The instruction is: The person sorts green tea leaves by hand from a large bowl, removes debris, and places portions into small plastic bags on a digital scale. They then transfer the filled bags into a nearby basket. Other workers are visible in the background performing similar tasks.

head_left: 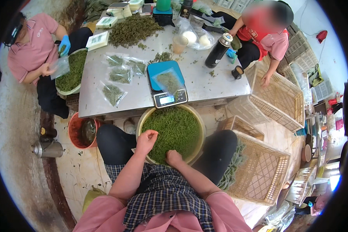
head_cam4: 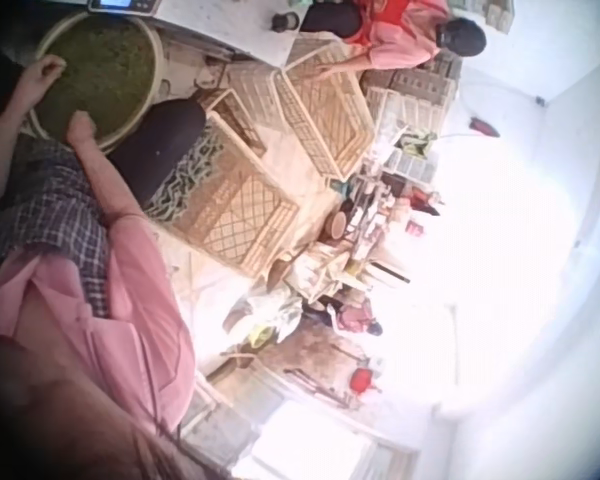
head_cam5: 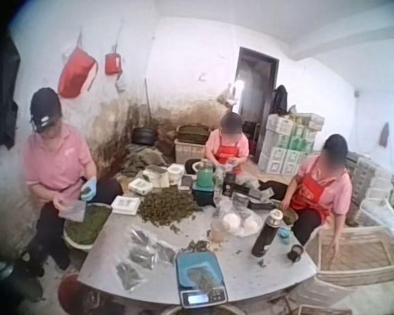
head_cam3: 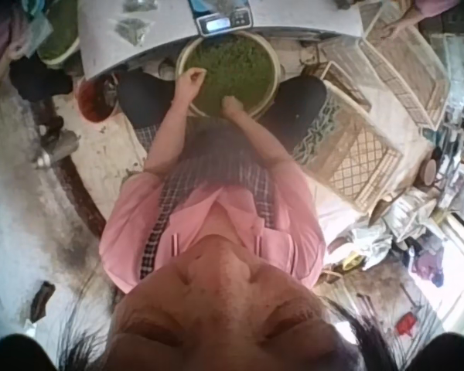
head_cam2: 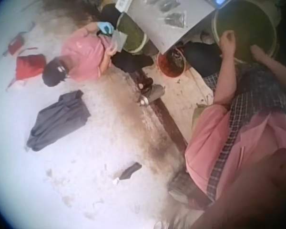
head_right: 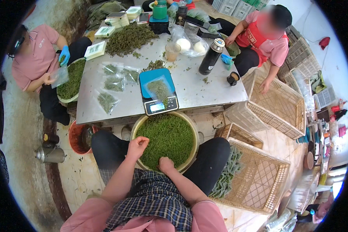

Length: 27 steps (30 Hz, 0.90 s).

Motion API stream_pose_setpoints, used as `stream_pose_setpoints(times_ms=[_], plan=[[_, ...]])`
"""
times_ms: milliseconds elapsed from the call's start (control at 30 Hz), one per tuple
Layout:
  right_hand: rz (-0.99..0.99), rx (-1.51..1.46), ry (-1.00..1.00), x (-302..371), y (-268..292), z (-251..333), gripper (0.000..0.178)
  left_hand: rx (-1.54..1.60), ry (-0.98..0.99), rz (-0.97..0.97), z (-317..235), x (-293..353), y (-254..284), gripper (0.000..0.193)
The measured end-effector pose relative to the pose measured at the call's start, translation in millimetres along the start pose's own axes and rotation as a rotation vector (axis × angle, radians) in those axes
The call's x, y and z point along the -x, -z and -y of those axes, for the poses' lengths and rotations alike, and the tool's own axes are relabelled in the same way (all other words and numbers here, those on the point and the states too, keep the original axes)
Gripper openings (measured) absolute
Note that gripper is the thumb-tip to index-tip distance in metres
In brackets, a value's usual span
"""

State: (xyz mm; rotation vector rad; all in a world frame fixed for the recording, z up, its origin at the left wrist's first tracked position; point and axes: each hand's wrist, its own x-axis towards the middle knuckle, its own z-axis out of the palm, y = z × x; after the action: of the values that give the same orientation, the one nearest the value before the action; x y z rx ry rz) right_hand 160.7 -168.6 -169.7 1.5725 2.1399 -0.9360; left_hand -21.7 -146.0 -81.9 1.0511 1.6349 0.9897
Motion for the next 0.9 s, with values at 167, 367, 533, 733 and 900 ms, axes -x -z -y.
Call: stream_pose_setpoints(times_ms=[167,367,533,733,900], plan=[[-0.314,-0.26,0.016,-1,14,-4,0.028,-0.038,0.066,0.131,8,1,-9,0.018],[-0.549,-0.678,0.119,22,109,16,0.02,-0.09,0.092,0.238,25,5,-33,0.021],[-0.759,-0.739,0.111,0,208,31,0.022,-0.023,0.118,0.249,21,4,-28,0.024],[-0.836,-0.859,0.245,-52,263,52,0.029,-0.017,0.112,0.253,20,0,-29,0.022],[-0.878,-0.767,0.145,-4,221,42,0.015,0.065,0.119,0.178,27,-2,-22,0.021]])
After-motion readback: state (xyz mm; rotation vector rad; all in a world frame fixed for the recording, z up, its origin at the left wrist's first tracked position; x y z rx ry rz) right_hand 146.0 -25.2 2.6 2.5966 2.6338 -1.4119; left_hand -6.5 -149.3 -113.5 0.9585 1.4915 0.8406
